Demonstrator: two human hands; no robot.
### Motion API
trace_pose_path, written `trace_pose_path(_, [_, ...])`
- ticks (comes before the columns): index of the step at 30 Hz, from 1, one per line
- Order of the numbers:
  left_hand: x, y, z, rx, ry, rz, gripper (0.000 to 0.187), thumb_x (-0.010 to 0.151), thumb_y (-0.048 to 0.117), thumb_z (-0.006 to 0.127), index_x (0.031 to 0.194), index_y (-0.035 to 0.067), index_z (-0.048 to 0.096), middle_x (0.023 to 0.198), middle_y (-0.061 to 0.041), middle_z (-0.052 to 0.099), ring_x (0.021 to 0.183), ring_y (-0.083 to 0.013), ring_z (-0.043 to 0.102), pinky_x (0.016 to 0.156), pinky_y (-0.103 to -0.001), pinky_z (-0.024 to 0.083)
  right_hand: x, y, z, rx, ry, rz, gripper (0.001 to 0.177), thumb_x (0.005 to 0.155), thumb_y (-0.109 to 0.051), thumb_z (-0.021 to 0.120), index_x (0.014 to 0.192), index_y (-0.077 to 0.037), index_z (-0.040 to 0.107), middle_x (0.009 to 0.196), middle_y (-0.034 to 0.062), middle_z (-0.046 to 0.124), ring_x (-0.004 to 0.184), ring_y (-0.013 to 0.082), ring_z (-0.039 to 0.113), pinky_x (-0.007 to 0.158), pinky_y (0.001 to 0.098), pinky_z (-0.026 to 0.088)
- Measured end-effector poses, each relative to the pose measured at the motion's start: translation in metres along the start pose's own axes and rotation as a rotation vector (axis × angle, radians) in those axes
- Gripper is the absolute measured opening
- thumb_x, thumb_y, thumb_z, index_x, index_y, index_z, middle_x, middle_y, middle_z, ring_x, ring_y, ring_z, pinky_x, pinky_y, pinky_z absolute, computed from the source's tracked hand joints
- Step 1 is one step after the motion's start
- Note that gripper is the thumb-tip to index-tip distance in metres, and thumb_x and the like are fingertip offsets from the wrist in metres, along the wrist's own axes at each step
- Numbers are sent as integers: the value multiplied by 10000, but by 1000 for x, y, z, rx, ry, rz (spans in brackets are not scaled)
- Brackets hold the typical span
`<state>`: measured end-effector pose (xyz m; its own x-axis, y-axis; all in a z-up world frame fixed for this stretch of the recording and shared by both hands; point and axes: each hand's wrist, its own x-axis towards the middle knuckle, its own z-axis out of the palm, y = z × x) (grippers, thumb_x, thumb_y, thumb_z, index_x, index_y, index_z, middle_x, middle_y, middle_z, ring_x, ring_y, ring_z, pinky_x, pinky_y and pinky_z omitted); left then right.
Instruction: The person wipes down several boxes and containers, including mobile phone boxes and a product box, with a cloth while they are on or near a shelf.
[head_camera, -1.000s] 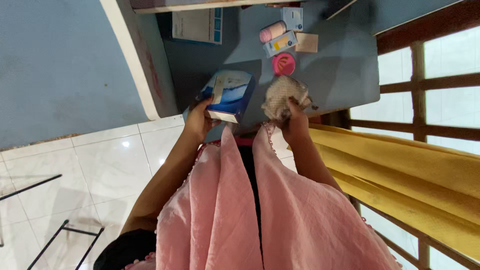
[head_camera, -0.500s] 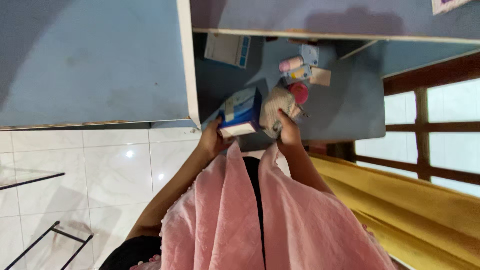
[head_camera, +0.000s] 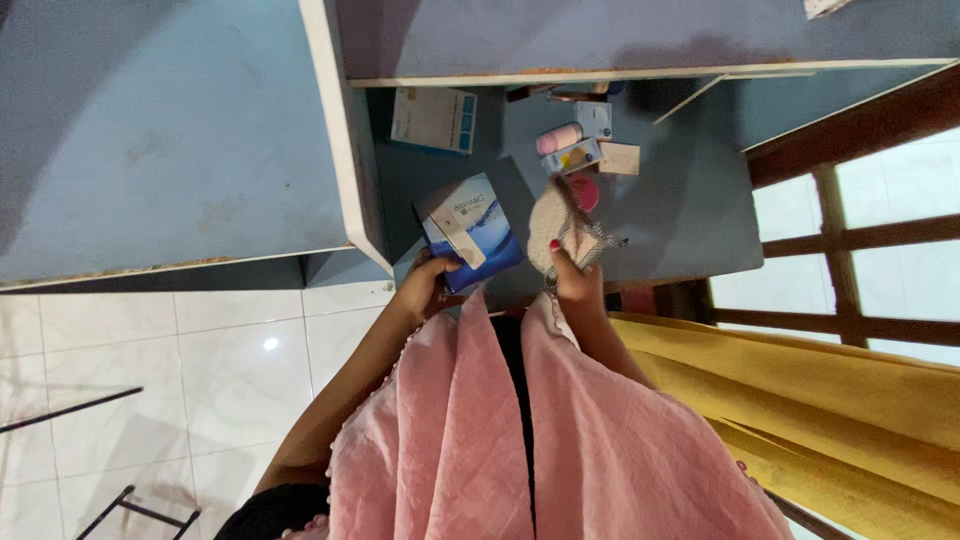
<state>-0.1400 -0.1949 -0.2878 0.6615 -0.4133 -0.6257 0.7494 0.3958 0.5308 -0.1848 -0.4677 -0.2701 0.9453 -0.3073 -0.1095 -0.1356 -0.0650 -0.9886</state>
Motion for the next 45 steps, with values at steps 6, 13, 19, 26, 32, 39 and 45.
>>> trace_pose_path(6, [-17, 16, 49, 139, -6, 163, 717, 738, 24, 676, 1400, 167, 440, 1100, -50, 658, 891, -187, 657, 627, -317, 570, 8, -8, -12, 127, 93, -16, 370, 945, -170, 687, 1263, 6, 616, 1146, 51, 675, 1019, 166, 610, 923, 329, 478])
trace_pose_path(13, [-5, 0, 86, 362, -109, 265, 705, 672, -59, 627, 1352, 109, 549, 1115, -53, 659, 981, -205, 625, 779, -316, 524, 34, -3, -49, 373, 21, 98, 342, 944, -280, 710, 1193, -52, 659, 1103, 8, 664, 1000, 139, 599, 906, 306, 480])
trace_pose_path(19, [11, -20, 135, 212, -84, 327, 620, 726, -18, 672, 1333, 30, 554, 1087, -115, 710, 1002, -237, 669, 915, -333, 544, 43, 98, -114, 7, -38, 123, 322, 1030, -332, 694, 1103, -22, 643, 1002, 41, 622, 878, 142, 570, 792, 314, 502])
trace_pose_path(26, [20, 0, 162, 174, 53, 288, 488, 894, 259, 738, 1277, -24, 628, 1086, -116, 745, 944, -224, 708, 846, -372, 583, 55, 124, -147, -104, -306, -72, 456, 1020, -338, 643, 1385, -78, 560, 1223, 30, 663, 997, 163, 635, 858, 320, 523])
trace_pose_path(32, [29, -42, 209, 62, 41, 325, 632, 869, 282, 746, 1367, -25, 506, 1123, -143, 701, 946, -225, 708, 812, -366, 593, 68, -54, -152, 826, -423, 424, 623, 992, -475, 602, 1420, -32, 508, 1325, 119, 637, 1211, 272, 624, 1055, 468, 487])
trace_pose_path(39, [65, -88, 205, 214, 412, 505, 811, 936, 382, 675, 1532, 7, 271, 1167, -216, 645, 950, -238, 629, 789, -360, 540, 66, -74, -141, 792, -505, 553, 657, 998, -485, 577, 1423, 11, 506, 1382, 148, 605, 1244, 277, 613, 1110, 472, 455])
trace_pose_path(45, [52, -123, 199, 401, 372, 659, 925, 945, 476, 715, 1537, -34, 221, 1426, -226, 537, 1310, -286, 539, 1106, -400, 441, 72, -40, -128, 822, -682, 476, 528, 1045, -382, 541, 1438, -31, 503, 1339, 149, 620, 1184, 296, 627, 1029, 486, 505])
